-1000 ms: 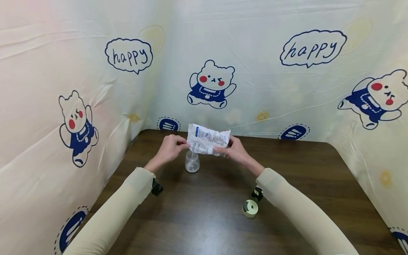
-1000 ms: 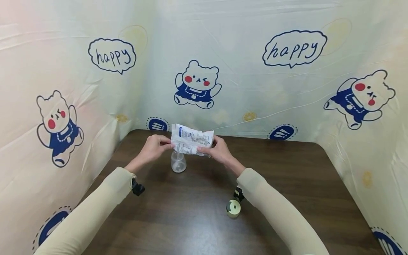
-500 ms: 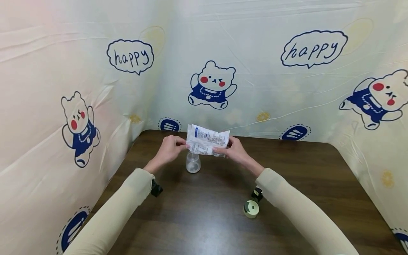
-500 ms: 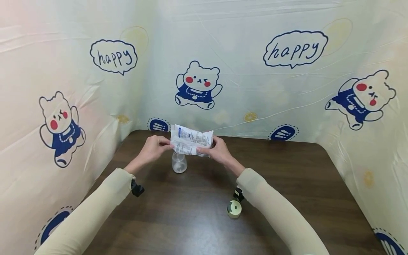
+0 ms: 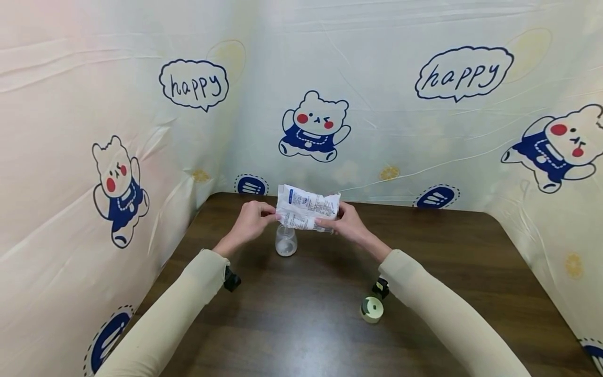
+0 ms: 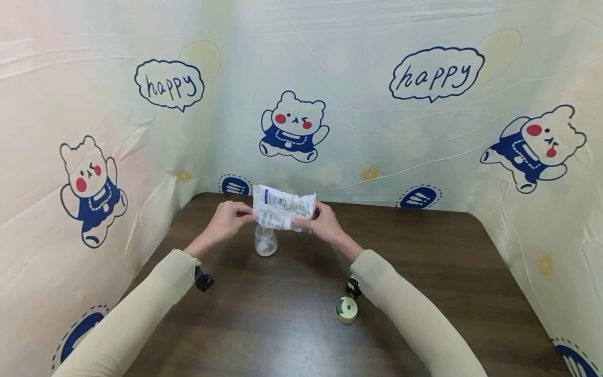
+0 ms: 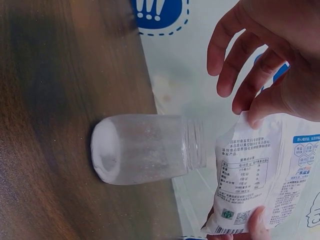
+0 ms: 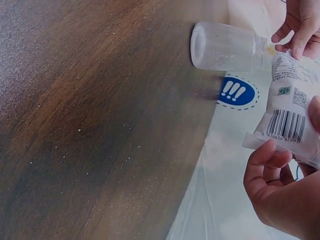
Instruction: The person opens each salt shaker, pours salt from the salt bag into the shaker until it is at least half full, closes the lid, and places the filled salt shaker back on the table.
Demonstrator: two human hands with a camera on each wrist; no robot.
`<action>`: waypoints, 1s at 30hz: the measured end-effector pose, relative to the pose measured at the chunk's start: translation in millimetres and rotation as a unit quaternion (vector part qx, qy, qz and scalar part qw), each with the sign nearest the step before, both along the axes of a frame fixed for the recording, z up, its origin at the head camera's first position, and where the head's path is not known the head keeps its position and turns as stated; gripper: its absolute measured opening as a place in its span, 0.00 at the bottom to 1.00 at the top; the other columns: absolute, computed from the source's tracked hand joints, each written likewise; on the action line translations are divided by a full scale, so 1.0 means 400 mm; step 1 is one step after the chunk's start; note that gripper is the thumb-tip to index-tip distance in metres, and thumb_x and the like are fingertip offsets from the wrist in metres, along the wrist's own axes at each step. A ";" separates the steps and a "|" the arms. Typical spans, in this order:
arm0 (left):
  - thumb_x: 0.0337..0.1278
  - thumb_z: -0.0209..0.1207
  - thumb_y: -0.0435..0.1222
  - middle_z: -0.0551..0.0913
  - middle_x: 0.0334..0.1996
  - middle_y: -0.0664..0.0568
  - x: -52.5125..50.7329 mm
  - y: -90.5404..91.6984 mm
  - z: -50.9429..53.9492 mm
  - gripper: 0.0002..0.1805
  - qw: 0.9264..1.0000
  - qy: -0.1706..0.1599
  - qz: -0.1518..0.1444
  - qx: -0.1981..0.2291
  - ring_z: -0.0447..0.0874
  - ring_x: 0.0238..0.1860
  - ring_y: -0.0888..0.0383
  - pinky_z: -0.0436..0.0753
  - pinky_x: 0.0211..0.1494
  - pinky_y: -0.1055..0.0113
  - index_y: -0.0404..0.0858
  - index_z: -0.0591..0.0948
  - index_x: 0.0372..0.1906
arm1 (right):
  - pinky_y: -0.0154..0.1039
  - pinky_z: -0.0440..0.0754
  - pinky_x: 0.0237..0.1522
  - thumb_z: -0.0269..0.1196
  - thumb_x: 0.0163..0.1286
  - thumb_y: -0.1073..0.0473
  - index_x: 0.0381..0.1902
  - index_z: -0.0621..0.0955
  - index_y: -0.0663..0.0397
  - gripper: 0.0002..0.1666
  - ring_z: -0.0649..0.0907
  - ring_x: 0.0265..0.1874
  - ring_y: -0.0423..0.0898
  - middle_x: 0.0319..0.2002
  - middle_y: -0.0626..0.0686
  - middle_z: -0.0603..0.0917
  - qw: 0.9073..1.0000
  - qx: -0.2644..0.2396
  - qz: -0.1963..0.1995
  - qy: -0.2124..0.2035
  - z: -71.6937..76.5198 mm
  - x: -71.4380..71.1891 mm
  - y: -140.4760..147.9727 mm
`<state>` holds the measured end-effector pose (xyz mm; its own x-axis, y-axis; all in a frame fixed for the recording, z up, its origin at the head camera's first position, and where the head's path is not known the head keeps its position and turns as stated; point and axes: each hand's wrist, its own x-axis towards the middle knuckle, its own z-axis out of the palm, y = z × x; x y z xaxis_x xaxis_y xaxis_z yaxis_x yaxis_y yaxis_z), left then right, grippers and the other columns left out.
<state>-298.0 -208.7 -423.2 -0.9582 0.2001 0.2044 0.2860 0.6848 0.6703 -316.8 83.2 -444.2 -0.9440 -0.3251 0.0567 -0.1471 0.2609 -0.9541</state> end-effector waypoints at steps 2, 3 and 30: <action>0.66 0.70 0.30 0.91 0.42 0.45 -0.002 0.001 0.000 0.07 1.000 0.004 -0.002 0.000 0.82 0.39 0.49 0.82 0.42 0.58 0.34 0.92 0.46 | 0.39 0.79 0.30 0.77 0.66 0.50 0.62 0.81 0.47 0.29 0.84 0.39 0.54 0.52 0.53 0.86 1.000 0.001 0.000 0.003 0.000 0.000 0.001; 0.66 0.70 0.30 0.91 0.42 0.45 -0.003 0.002 0.000 0.07 1.000 0.006 -0.002 0.001 0.82 0.38 0.48 0.82 0.42 0.58 0.34 0.92 0.45 | 0.40 0.79 0.30 0.77 0.66 0.50 0.62 0.81 0.47 0.28 0.84 0.39 0.54 0.52 0.53 0.86 1.000 0.002 0.000 0.005 0.000 0.000 0.002; 0.66 0.70 0.31 0.91 0.42 0.45 0.002 -0.001 0.005 0.07 1.000 -0.001 0.010 0.000 0.81 0.38 0.50 0.81 0.41 0.59 0.34 0.92 0.46 | 0.46 0.80 0.34 0.77 0.67 0.50 0.62 0.80 0.47 0.29 0.84 0.39 0.53 0.51 0.53 0.86 1.000 0.009 0.004 0.011 0.000 -0.005 -0.005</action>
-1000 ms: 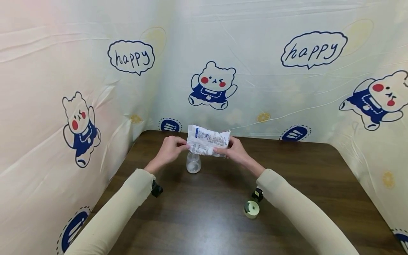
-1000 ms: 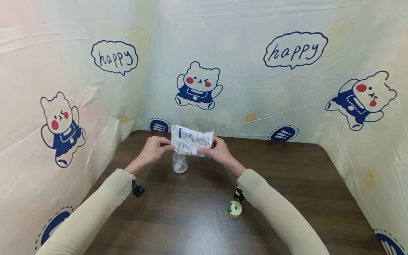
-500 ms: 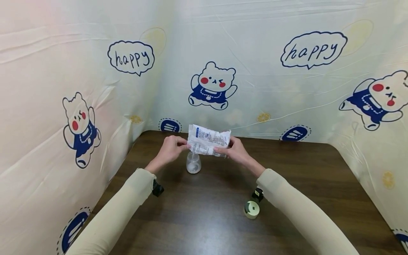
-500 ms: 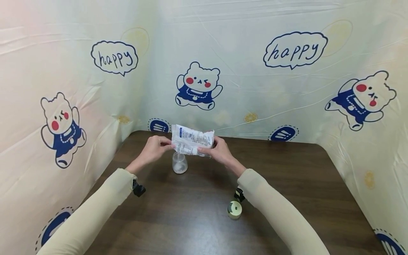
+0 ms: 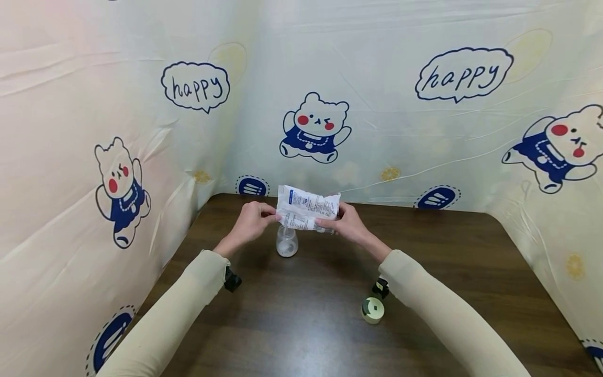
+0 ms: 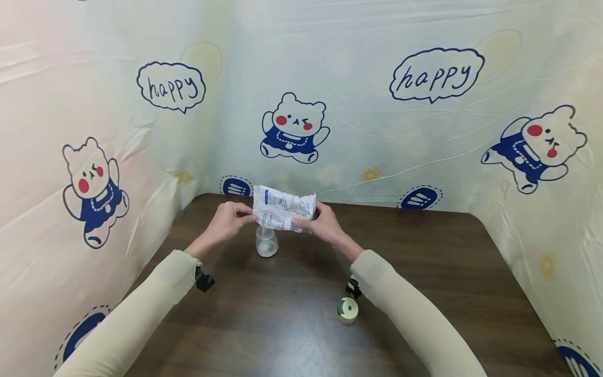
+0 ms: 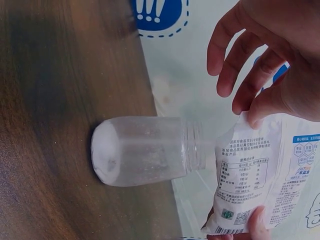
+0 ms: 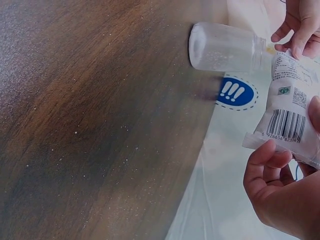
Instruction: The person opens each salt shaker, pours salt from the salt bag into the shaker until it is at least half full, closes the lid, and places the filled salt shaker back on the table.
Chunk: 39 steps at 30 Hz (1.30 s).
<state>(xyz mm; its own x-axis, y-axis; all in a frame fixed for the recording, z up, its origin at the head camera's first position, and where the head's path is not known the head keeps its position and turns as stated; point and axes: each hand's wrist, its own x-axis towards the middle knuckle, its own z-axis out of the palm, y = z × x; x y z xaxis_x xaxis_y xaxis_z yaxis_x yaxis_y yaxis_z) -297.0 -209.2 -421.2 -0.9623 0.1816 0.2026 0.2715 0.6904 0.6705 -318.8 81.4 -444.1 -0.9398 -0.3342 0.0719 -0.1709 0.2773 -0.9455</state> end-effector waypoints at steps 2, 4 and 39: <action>0.66 0.70 0.30 0.91 0.42 0.45 0.001 0.000 -0.001 0.07 1.000 -0.001 -0.002 0.001 0.81 0.37 0.50 0.81 0.41 0.59 0.33 0.92 0.46 | 0.48 0.80 0.35 0.77 0.67 0.50 0.62 0.80 0.46 0.29 0.84 0.39 0.53 0.51 0.53 0.86 1.000 0.000 -0.001 -0.003 -0.002 0.000 -0.001; 0.66 0.70 0.30 0.91 0.41 0.45 0.001 0.000 -0.002 0.07 1.000 0.006 -0.005 -0.002 0.82 0.37 0.50 0.81 0.40 0.59 0.33 0.92 0.45 | 0.47 0.80 0.34 0.77 0.67 0.51 0.62 0.80 0.47 0.29 0.84 0.38 0.54 0.50 0.54 0.87 1.000 -0.001 0.001 -0.001 -0.003 -0.001 -0.001; 0.65 0.71 0.30 0.91 0.39 0.46 -0.002 -0.001 -0.004 0.05 0.999 0.034 -0.010 -0.008 0.83 0.36 0.52 0.81 0.39 0.59 0.33 0.93 0.42 | 0.36 0.76 0.27 0.75 0.68 0.63 0.60 0.82 0.61 0.24 0.82 0.34 0.52 0.48 0.59 0.88 1.000 -0.010 0.008 0.003 0.097 0.064 -0.007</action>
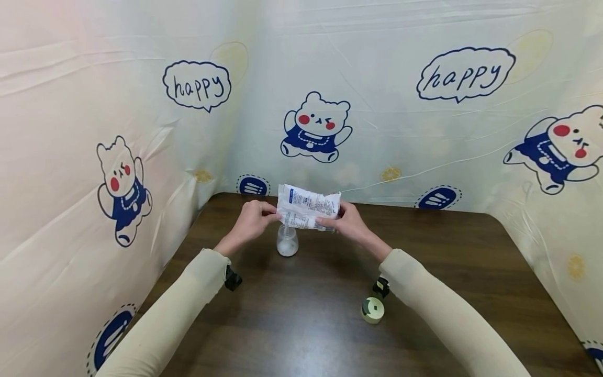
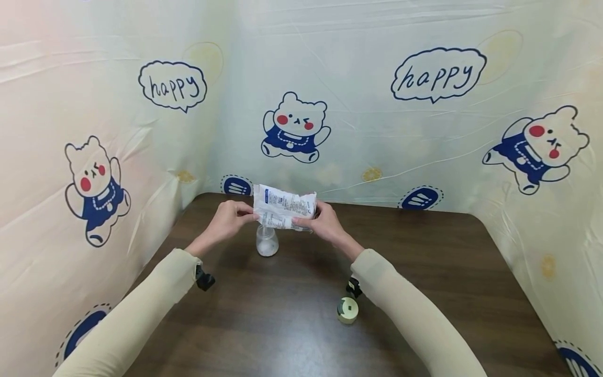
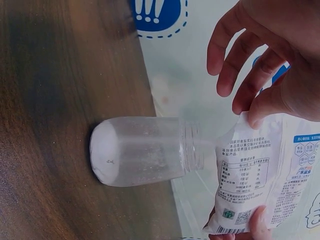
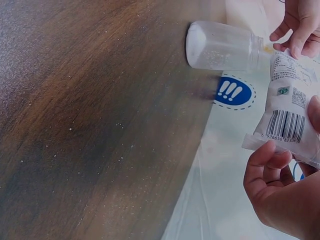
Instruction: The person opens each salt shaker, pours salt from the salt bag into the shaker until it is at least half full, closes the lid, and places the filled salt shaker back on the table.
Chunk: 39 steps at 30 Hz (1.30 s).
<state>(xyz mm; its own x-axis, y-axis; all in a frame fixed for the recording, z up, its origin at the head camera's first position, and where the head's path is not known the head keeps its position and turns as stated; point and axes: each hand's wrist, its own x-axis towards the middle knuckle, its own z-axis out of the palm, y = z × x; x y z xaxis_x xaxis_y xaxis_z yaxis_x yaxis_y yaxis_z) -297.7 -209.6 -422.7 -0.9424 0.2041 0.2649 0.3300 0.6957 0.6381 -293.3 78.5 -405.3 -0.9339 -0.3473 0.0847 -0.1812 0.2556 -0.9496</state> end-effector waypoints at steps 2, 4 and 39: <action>0.65 0.71 0.30 0.91 0.38 0.46 0.000 0.000 0.000 0.05 1.000 -0.001 0.000 0.001 0.83 0.36 0.52 0.81 0.39 0.59 0.34 0.93 0.42 | 0.36 0.76 0.27 0.75 0.68 0.63 0.60 0.82 0.61 0.24 0.82 0.33 0.51 0.48 0.59 0.88 1.000 0.001 -0.001 0.001 -0.001 0.000 0.000; 0.65 0.71 0.30 0.91 0.38 0.46 0.000 0.001 0.001 0.05 1.000 -0.003 0.000 0.001 0.83 0.36 0.51 0.81 0.39 0.59 0.34 0.93 0.42 | 0.36 0.76 0.27 0.75 0.68 0.63 0.60 0.82 0.61 0.24 0.82 0.33 0.52 0.49 0.59 0.88 1.000 0.000 -0.002 0.001 -0.001 0.001 0.000; 0.65 0.71 0.31 0.91 0.39 0.46 -0.004 0.008 0.006 0.05 1.000 -0.004 -0.006 0.001 0.83 0.36 0.51 0.80 0.38 0.59 0.34 0.93 0.43 | 0.39 0.78 0.29 0.77 0.67 0.54 0.64 0.80 0.46 0.30 0.85 0.38 0.52 0.52 0.53 0.87 1.000 0.002 -0.005 0.015 -0.085 -0.064 0.016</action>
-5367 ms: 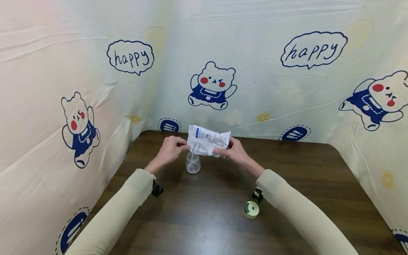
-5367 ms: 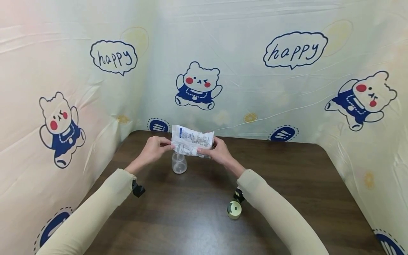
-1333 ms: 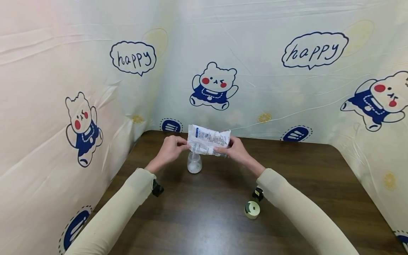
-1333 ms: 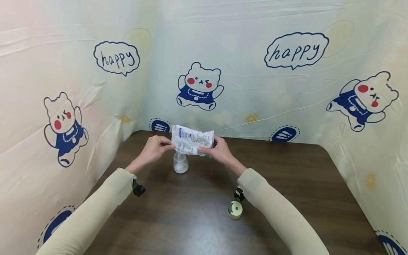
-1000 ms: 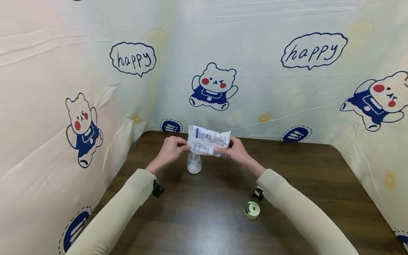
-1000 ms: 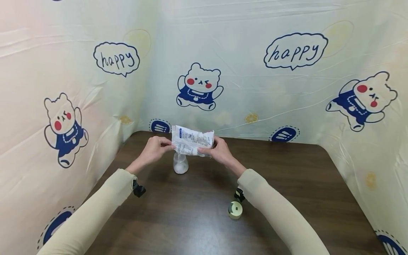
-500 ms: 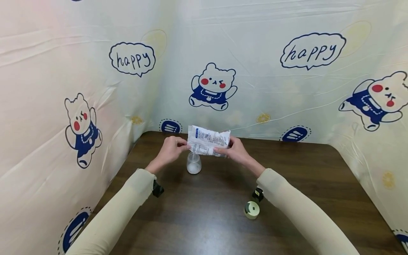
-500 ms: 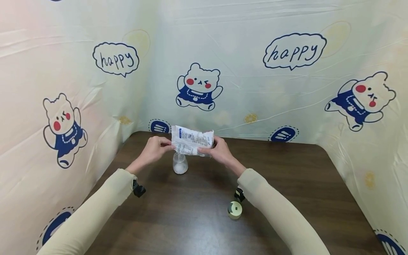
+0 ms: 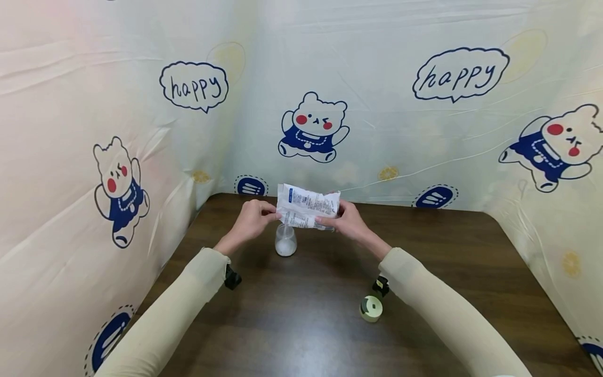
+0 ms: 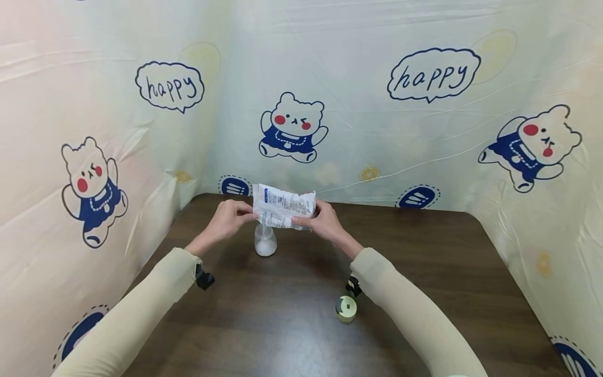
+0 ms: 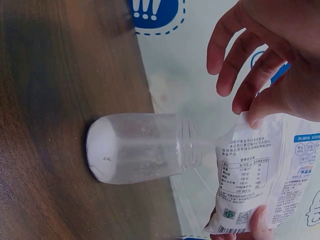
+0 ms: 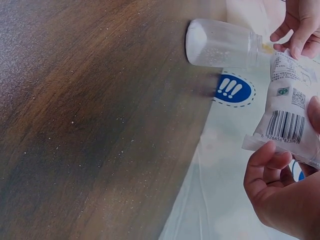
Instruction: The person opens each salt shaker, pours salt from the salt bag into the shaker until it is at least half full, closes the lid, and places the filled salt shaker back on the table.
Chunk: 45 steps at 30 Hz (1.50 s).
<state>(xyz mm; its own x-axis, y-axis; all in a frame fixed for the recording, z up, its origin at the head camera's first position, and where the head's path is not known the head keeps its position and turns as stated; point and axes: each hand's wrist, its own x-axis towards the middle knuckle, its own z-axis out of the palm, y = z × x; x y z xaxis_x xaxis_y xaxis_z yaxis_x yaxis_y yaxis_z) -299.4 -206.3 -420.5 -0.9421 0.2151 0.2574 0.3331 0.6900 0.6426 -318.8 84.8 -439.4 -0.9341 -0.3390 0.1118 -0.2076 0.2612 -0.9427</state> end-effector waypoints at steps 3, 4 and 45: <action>0.65 0.71 0.30 0.91 0.39 0.46 0.003 -0.001 0.001 0.06 1.000 -0.006 0.001 0.001 0.82 0.35 0.50 0.80 0.38 0.59 0.34 0.93 0.44 | 0.42 0.80 0.31 0.77 0.67 0.53 0.65 0.79 0.46 0.31 0.85 0.38 0.53 0.53 0.53 0.87 1.000 0.002 0.002 -0.002 0.000 0.002 0.000; 0.65 0.71 0.30 0.91 0.38 0.46 0.004 -0.001 0.001 0.06 1.000 -0.007 0.001 0.001 0.81 0.35 0.50 0.80 0.38 0.59 0.33 0.92 0.44 | 0.44 0.80 0.31 0.77 0.67 0.53 0.65 0.79 0.46 0.31 0.85 0.38 0.53 0.53 0.53 0.87 1.000 0.001 0.002 -0.002 0.000 0.002 0.000; 0.66 0.70 0.30 0.91 0.40 0.46 0.003 -0.005 0.009 0.06 1.000 -0.004 -0.003 0.008 0.81 0.35 0.52 0.80 0.38 0.60 0.34 0.92 0.44 | 0.46 0.80 0.35 0.77 0.67 0.51 0.65 0.79 0.43 0.31 0.84 0.40 0.54 0.52 0.52 0.86 1.000 0.006 -0.005 -0.009 0.003 0.001 -0.004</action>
<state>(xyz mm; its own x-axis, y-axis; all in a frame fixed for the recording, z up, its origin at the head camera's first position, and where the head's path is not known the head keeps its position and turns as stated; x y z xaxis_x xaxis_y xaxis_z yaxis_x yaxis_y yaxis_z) -298.4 -208.2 -417.0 -0.9428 0.2177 0.2524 0.3321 0.6776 0.6562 -318.4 83.4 -438.1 -0.9391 -0.3312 0.0917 -0.1889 0.2748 -0.9428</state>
